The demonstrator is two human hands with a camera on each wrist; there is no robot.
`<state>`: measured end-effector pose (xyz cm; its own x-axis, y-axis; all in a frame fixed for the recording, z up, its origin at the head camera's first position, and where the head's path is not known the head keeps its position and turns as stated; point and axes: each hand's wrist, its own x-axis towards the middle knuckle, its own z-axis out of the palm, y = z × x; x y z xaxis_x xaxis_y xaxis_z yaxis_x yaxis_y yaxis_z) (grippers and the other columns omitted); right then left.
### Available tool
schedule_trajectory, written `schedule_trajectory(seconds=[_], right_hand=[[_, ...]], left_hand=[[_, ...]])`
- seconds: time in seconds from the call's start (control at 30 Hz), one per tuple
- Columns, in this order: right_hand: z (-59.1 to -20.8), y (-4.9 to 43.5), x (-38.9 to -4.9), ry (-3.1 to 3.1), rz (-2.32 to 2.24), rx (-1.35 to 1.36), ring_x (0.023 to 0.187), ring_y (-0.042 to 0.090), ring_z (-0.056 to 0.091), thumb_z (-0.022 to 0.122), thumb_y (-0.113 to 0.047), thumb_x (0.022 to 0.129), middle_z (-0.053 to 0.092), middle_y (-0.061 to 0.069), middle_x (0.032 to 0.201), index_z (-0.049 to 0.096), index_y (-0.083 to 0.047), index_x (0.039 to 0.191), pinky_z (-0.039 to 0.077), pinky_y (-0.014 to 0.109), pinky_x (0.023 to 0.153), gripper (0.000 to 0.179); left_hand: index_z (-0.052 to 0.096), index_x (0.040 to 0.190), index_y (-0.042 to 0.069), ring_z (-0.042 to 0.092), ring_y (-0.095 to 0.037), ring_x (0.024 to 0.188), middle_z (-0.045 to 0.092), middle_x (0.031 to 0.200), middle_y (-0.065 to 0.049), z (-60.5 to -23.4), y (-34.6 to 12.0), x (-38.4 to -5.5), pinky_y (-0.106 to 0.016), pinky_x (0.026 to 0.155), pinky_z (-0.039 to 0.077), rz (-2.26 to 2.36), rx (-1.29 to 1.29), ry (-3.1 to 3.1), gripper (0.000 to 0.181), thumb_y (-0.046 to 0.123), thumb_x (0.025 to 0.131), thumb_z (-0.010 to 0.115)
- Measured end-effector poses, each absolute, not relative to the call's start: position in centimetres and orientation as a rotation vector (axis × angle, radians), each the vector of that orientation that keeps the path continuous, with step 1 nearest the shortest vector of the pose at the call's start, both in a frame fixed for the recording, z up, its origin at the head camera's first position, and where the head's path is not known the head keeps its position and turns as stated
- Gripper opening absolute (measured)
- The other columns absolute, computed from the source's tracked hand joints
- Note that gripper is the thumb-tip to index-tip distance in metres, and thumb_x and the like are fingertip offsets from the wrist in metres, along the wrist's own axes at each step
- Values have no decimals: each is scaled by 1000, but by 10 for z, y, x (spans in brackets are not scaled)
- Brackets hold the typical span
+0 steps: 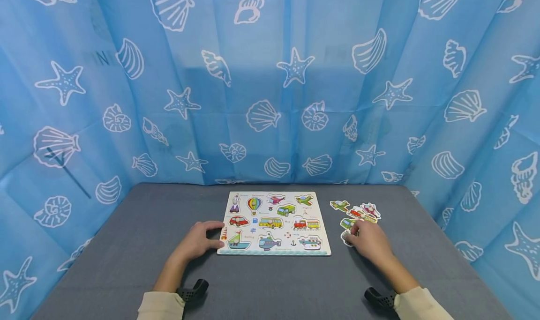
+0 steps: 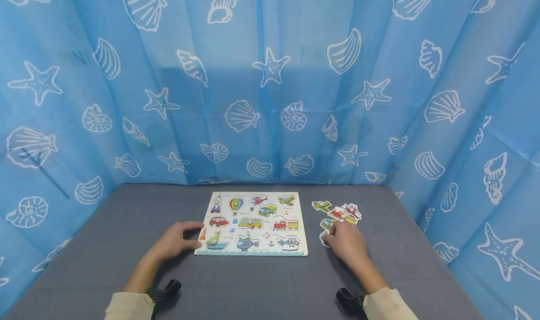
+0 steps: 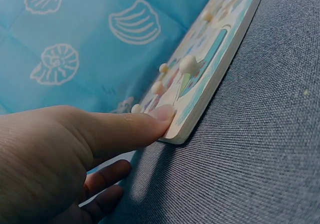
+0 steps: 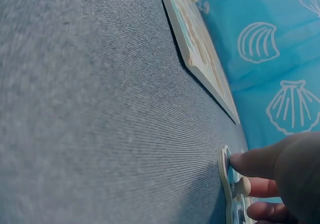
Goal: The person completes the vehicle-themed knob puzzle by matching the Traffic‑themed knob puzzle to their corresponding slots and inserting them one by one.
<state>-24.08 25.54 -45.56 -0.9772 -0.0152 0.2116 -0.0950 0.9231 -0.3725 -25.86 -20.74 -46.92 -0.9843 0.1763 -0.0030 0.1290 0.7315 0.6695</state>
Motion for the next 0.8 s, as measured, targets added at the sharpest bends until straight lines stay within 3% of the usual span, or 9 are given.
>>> schedule_trajectory(seconds=[0.8], right_hand=[[-447,224,-242,-2727,677,177,73,23,54,79,-13,78,58,3,76,63,-12,73,43,42,66,17]], left_hand=[[67,124,11,46,-37,127,59,131,-13,-471,-208,-258,-58,103,32,1077,278,2883,50,18,78,82]])
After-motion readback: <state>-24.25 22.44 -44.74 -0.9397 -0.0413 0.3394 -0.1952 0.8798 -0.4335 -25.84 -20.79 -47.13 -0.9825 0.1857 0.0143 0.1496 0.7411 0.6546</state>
